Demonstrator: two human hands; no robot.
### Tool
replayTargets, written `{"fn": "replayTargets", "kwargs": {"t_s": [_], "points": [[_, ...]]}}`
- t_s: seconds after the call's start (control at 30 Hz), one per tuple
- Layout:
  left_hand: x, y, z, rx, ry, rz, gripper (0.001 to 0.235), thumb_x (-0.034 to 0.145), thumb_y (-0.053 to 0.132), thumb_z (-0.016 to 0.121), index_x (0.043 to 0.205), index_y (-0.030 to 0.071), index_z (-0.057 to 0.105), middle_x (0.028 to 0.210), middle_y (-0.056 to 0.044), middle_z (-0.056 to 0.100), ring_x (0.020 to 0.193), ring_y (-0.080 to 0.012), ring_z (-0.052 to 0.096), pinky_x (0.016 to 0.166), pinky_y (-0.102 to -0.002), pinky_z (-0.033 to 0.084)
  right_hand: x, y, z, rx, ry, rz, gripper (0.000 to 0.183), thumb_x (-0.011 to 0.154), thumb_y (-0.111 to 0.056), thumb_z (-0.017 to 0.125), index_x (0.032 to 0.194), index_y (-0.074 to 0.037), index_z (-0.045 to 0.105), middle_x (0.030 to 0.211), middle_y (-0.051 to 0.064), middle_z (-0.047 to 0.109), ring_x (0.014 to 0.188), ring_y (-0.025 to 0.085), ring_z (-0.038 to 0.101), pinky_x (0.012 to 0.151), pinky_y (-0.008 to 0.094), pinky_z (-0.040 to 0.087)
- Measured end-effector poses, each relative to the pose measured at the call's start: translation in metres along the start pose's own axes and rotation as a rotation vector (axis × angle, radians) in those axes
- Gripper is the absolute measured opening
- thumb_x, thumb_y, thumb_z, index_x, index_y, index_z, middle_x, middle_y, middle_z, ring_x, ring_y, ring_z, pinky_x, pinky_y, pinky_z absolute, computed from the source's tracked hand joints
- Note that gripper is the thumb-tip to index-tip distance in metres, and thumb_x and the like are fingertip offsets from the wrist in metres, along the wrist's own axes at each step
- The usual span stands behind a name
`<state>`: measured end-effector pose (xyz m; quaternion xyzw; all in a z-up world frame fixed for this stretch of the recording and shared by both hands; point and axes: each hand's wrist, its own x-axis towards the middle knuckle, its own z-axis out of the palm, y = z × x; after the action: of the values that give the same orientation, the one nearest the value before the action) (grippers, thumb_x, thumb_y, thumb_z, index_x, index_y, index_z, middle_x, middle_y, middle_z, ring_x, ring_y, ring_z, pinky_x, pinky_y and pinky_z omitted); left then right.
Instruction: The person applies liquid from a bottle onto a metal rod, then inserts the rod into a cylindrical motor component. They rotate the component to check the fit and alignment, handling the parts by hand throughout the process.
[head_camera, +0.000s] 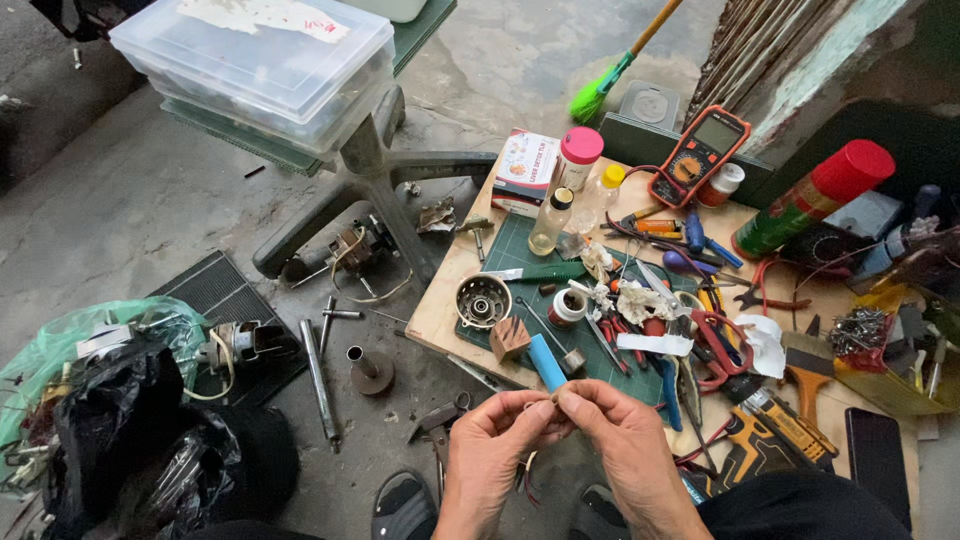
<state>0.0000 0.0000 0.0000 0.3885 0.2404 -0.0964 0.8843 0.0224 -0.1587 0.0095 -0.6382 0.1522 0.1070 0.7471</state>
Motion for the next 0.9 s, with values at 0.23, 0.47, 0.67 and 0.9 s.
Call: {"fn": "replayTargets", "kwargs": {"t_s": [0.23,0.47,0.67,0.9], "points": [[-0.004,0.002,0.003,0.019,0.019,0.041,0.018,0.092,-0.002,0.083,0.106,-0.014,0.083,0.093,-0.027,0.086,0.082,-0.0295,0.082,0.082,-0.044,0.075,-0.007,-0.009,0.004,0.020,0.023,0.104,0.014,0.100,-0.001,0.076,0.108,0.008,0.083,0.090,0.019,0.083,0.078,0.024,0.073,0.075,0.035,0.057],[0.001,-0.004,0.001,0.075,0.104,0.107,0.011,0.093,-0.002,0.084,0.102,-0.008,0.084,0.087,-0.020,0.085,0.075,-0.0214,0.078,0.078,-0.036,0.073,-0.018,-0.014,0.014,-0.349,-0.027,-0.252,0.008,0.098,-0.007,0.079,0.102,-0.002,0.084,0.093,0.003,0.083,0.088,0.010,0.074,0.085,0.025,0.059],[-0.001,0.004,0.007,-0.009,0.087,0.022,0.018,0.095,-0.001,0.081,0.108,-0.012,0.084,0.096,-0.027,0.087,0.084,-0.0301,0.083,0.081,-0.039,0.073,-0.015,-0.022,0.014,-0.292,-0.004,-0.153,0.012,0.100,-0.008,0.076,0.105,0.000,0.084,0.094,0.008,0.085,0.088,0.015,0.076,0.086,0.028,0.061],[0.004,0.004,0.004,-0.111,0.332,-0.110,0.036,0.098,0.015,0.080,0.122,-0.011,0.085,0.099,-0.027,0.083,0.079,-0.0288,0.074,0.077,-0.036,0.066,0.016,-0.076,-0.002,-0.272,0.338,0.036,0.007,0.104,0.003,0.069,0.108,0.008,0.072,0.115,0.026,0.085,0.098,0.034,0.081,0.092,0.043,0.068]]}}
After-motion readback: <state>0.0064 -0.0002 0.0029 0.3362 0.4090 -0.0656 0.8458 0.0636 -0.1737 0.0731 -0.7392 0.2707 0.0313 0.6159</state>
